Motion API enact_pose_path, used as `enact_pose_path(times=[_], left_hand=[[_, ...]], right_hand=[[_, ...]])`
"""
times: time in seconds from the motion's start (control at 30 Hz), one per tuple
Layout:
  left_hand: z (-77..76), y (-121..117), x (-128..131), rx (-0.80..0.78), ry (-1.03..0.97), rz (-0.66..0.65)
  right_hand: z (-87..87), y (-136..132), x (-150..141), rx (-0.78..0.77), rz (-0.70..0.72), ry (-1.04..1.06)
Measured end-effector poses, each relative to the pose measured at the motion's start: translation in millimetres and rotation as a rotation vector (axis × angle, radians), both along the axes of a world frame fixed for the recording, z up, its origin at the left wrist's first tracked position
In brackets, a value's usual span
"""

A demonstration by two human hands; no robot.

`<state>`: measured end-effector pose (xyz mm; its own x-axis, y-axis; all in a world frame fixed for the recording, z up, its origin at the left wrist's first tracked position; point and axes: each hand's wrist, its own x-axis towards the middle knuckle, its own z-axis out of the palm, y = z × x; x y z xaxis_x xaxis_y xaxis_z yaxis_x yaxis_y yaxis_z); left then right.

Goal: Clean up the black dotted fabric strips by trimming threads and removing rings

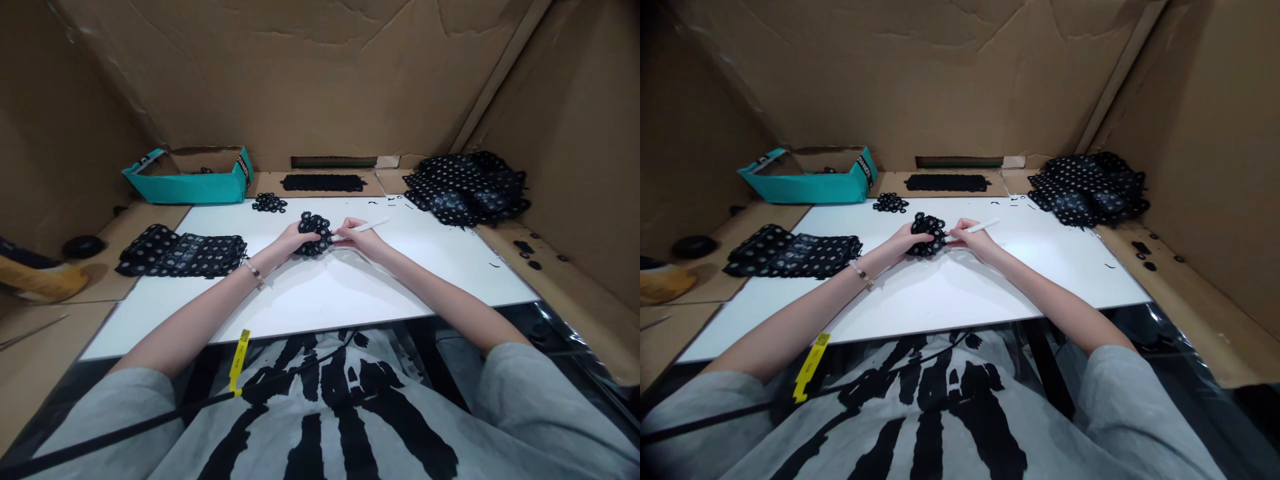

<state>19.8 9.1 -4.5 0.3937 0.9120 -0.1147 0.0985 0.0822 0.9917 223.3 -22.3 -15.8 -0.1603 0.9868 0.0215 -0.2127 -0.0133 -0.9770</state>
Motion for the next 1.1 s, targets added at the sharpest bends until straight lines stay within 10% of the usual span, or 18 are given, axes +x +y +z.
enact_pose_path(times=[0.6,1.1], left_hand=[[10.3,-9.4,4.1,-0.304,-0.274,0.049],[10.5,-7.5,1.9,-0.038,0.037,0.076]], right_hand=[[7.9,-5.8,-0.9,0.089,-0.024,0.156],[5.9,-11.2,-8.6,0.174,-0.084,-0.020]])
